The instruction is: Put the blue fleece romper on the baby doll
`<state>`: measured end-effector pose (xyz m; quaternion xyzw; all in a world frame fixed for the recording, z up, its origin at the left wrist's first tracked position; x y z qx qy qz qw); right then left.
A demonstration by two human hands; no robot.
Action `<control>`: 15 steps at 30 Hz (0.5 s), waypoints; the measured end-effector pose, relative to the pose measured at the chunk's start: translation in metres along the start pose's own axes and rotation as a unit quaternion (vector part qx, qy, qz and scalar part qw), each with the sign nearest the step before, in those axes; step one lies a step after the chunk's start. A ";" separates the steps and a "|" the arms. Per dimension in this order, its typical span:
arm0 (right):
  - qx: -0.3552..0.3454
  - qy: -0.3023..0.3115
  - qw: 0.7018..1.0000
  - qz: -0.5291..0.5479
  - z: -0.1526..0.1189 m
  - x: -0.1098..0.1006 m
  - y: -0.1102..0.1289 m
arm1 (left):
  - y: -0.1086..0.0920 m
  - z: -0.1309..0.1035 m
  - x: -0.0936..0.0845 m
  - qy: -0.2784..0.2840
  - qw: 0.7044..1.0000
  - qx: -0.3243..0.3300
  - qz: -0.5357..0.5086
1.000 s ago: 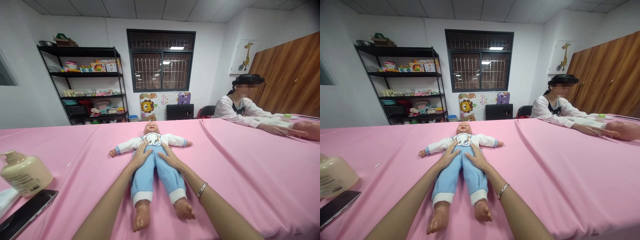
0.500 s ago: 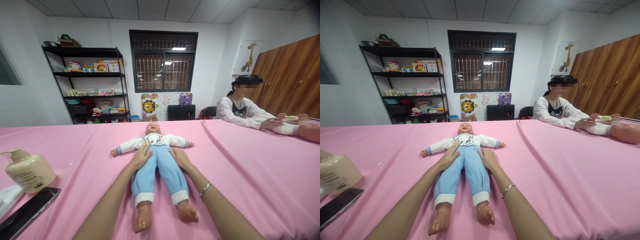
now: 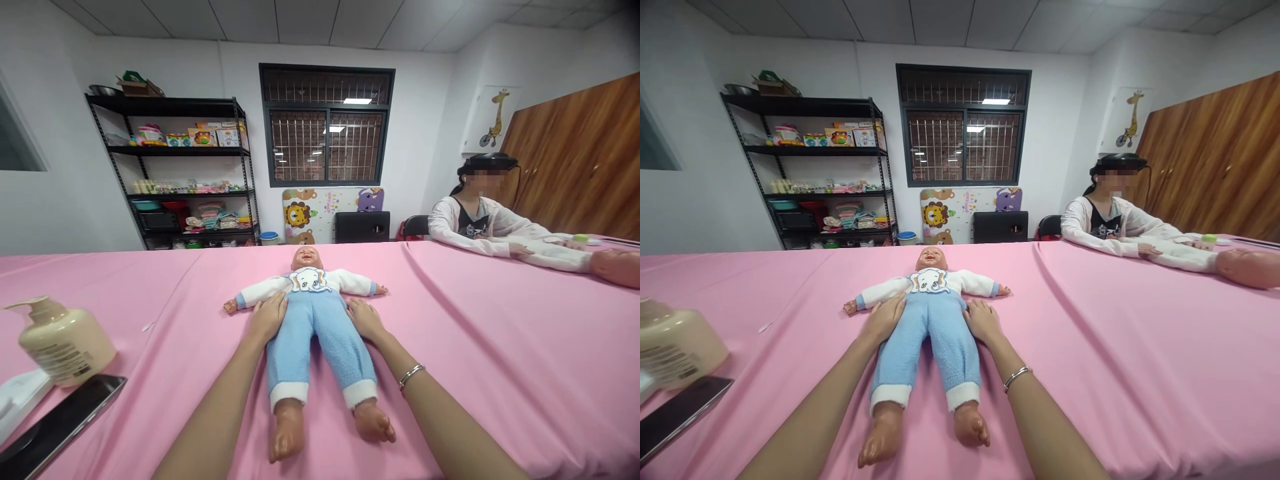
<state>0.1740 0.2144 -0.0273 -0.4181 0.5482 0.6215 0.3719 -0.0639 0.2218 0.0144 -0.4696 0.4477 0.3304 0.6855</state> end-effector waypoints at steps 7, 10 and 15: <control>0.003 0.000 1.000 -0.002 -0.001 -0.002 -0.001 | -0.003 0.000 -0.010 -0.039 0.997 0.014 0.059; 0.001 0.000 1.000 -0.008 0.000 -0.001 -0.001 | -0.003 0.002 -0.011 -0.053 0.997 0.017 0.059; -0.002 -0.021 0.999 0.030 0.003 0.000 -0.001 | -0.010 0.004 -0.013 -0.101 0.992 0.054 0.053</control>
Point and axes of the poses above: each hand's wrist, its own z-axis towards the middle knuckle, its own x-axis out of the palm, y = z × x, the point moved 9 cm from there along z, towards the middle knuckle, and after that the axes turned 11 degrees about y, right-handed, at the moved point
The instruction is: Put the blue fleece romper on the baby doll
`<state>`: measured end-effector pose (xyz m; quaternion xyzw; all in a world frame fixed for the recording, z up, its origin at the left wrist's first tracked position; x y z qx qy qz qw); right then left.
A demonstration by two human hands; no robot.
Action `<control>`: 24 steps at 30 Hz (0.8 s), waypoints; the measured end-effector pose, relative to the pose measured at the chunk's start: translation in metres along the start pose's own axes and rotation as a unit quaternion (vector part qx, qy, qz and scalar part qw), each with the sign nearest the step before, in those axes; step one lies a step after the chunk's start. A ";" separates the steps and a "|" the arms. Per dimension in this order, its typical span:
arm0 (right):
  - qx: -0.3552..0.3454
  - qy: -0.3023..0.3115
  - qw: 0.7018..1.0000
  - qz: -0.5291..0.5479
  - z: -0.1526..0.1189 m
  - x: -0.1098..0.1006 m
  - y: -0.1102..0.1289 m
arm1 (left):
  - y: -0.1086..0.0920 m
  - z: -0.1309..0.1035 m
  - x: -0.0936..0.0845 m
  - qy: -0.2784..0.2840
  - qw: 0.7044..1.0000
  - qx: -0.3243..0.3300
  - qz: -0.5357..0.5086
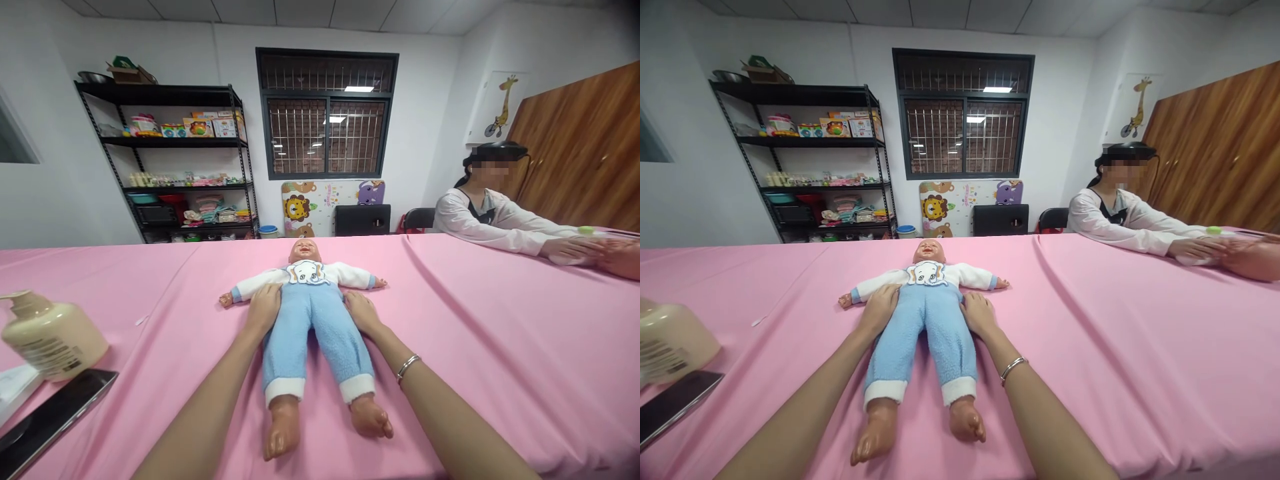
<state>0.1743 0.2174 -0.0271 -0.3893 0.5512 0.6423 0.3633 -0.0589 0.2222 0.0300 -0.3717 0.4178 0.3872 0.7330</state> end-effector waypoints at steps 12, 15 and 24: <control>-0.101 -0.066 0.991 -0.061 0.063 -0.049 0.049 | 0.025 0.056 0.003 0.056 0.994 0.044 0.078; -0.123 -0.001 0.990 -0.072 0.085 -0.037 0.054 | 0.026 0.069 0.011 0.081 0.991 0.085 0.068; -0.133 0.054 0.985 -0.095 0.114 -0.025 0.048 | 0.024 0.087 0.027 0.154 0.982 0.065 0.085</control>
Point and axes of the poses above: each hand's wrist, its own z-axis towards the middle knuckle, its own x-axis out of the palm, y = z × x, the point moved 9 cm from there along z, towards the middle knuckle, and after that the axes turned 11 degrees about y, right-handed, at the moved point
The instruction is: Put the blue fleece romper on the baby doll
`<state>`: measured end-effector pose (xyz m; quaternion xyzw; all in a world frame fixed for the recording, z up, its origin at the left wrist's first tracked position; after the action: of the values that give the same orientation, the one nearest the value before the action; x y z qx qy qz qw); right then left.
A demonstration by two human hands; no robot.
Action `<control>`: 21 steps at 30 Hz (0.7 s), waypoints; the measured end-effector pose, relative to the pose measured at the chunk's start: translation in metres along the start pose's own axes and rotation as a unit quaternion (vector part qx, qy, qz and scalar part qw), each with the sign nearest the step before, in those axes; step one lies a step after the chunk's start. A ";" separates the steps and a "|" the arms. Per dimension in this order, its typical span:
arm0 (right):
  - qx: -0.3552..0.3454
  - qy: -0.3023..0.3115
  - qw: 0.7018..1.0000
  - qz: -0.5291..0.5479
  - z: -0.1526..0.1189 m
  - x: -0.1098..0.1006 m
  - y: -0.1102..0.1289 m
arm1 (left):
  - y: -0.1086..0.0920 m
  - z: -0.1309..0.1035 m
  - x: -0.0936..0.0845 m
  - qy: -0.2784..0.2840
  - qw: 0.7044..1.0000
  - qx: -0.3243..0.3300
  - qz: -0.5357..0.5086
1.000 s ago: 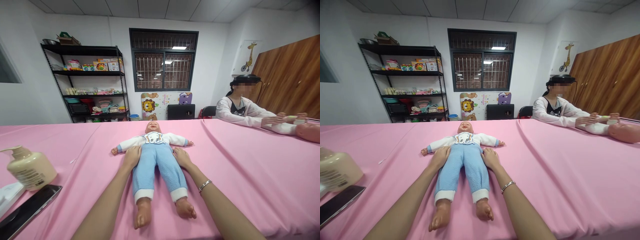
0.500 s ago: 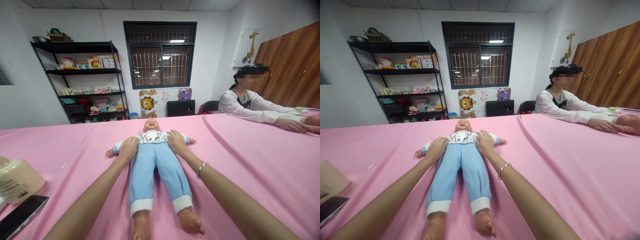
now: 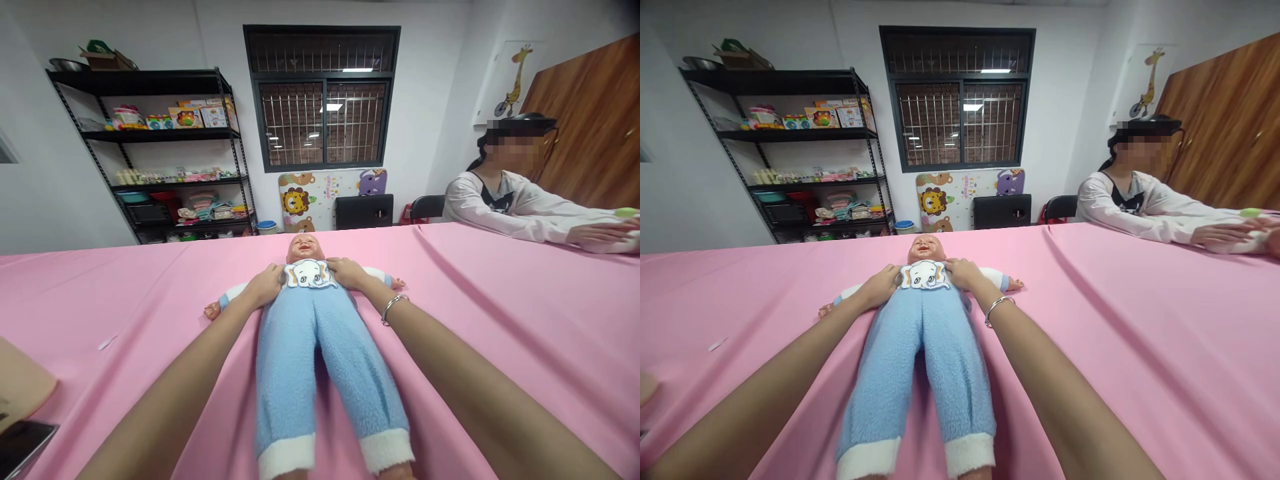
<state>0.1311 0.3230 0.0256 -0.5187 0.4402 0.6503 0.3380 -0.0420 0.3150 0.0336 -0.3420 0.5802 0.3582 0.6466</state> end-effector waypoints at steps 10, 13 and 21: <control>0.058 0.015 0.998 0.022 -0.008 0.001 -0.010 | 0.003 -0.001 0.002 0.057 0.998 -0.030 -0.028; 0.093 0.029 0.995 0.031 -0.010 0.003 -0.016 | 0.013 -0.002 0.007 0.078 0.995 -0.068 -0.011; 0.152 0.080 0.980 0.096 -0.026 -0.001 -0.036 | 0.037 -0.026 0.009 0.099 0.982 -0.158 -0.041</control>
<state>0.1731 0.3130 0.0169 -0.4670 0.6077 0.5612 0.3125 -0.0868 0.3121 0.0211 -0.4972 0.5632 0.3832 0.5374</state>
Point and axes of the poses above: each hand's wrist, its own z-axis towards the middle knuckle, its own x-axis out of the palm, y = z × x, the point moved 9 cm from there along z, towards the middle knuckle, and after that the axes turned 11 degrees about y, right-handed, at the moved point
